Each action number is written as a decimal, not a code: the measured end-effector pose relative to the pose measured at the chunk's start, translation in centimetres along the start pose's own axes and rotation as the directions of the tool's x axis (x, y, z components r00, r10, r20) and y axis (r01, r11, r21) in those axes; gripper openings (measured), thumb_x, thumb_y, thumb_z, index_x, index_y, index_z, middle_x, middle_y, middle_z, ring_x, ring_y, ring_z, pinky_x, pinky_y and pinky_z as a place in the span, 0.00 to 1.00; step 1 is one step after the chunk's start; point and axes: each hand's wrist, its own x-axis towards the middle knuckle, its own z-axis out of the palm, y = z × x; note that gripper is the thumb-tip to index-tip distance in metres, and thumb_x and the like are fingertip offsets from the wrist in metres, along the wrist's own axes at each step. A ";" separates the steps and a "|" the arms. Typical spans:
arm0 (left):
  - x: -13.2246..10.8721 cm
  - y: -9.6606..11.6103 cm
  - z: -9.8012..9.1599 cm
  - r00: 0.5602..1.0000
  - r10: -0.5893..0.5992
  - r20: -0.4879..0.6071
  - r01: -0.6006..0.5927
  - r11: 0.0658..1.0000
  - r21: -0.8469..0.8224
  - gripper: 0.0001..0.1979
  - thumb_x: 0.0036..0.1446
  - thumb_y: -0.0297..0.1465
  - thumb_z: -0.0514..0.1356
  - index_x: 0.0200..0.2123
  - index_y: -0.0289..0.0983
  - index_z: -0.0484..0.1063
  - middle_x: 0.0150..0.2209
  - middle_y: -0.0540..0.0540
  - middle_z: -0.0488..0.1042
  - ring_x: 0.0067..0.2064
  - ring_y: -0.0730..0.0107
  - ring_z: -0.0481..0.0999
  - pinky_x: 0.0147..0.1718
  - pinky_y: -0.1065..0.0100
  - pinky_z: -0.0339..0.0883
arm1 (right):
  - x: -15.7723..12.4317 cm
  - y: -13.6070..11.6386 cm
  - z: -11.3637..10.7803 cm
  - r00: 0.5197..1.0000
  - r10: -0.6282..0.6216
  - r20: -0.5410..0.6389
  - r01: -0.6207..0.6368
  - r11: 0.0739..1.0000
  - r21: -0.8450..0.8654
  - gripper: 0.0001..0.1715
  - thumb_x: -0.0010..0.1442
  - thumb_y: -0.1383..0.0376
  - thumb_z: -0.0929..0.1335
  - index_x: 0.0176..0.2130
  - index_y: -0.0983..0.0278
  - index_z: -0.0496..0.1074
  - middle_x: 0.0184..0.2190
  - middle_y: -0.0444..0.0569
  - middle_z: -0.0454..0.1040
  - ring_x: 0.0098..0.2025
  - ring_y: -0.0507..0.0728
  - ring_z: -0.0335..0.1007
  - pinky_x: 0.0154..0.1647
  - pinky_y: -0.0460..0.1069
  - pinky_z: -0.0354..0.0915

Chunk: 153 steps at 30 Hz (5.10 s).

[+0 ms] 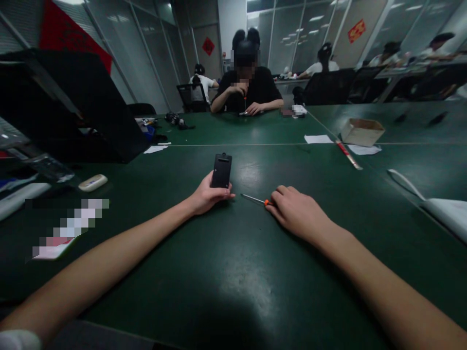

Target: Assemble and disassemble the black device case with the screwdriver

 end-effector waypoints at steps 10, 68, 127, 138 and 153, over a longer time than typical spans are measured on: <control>-0.1 -0.7 -0.2 0.990 0.124 -0.062 -0.116 0.986 0.120 0.21 0.45 0.23 0.68 0.39 0.37 0.62 0.29 0.53 0.72 0.26 0.77 0.70 0.30 0.69 0.68 | -0.3 -3.4 0.1 0.963 0.098 -0.251 0.033 0.881 0.472 0.18 0.68 0.61 0.64 0.51 0.67 0.75 0.43 0.54 0.80 0.41 0.58 0.77 0.44 0.51 0.69; -2.3 0.1 1.3 0.939 0.332 -0.093 -0.167 0.676 0.718 0.27 0.47 0.28 0.66 0.51 0.36 0.62 0.42 0.48 0.71 0.43 0.64 0.71 0.44 0.63 0.65 | -1.7 -7.1 -1.7 0.968 0.241 -0.062 -0.173 0.831 0.528 0.17 0.66 0.62 0.64 0.49 0.66 0.77 0.42 0.53 0.81 0.40 0.58 0.78 0.44 0.51 0.68; -2.6 0.1 1.5 0.955 0.258 -0.148 -0.055 0.643 0.764 0.32 0.51 0.31 0.66 0.57 0.37 0.59 0.46 0.44 0.74 0.45 0.59 0.75 0.47 0.59 0.67 | -1.7 -6.5 -0.4 0.970 0.242 0.005 -0.189 0.742 0.644 0.20 0.68 0.62 0.61 0.51 0.65 0.77 0.38 0.54 0.80 0.38 0.59 0.76 0.43 0.52 0.67; -2.6 0.2 1.5 0.953 0.270 -0.140 -0.079 0.664 0.743 0.27 0.50 0.31 0.65 0.53 0.38 0.61 0.44 0.46 0.72 0.44 0.61 0.73 0.46 0.61 0.66 | -2.1 -5.2 -1.3 0.982 -0.145 -0.117 0.158 0.981 0.113 0.23 0.70 0.67 0.57 0.54 0.65 0.75 0.34 0.57 0.78 0.31 0.57 0.69 0.28 0.50 0.61; -1.9 -0.2 1.0 0.945 0.209 -0.251 -0.071 0.882 0.466 0.18 0.58 0.43 0.61 0.45 0.37 0.67 0.36 0.48 0.70 0.33 0.68 0.73 0.30 0.69 0.67 | -1.2 -4.7 -3.4 0.936 0.329 -0.129 -0.174 0.745 0.644 0.19 0.66 0.62 0.66 0.53 0.63 0.75 0.48 0.52 0.79 0.48 0.60 0.76 0.52 0.55 0.68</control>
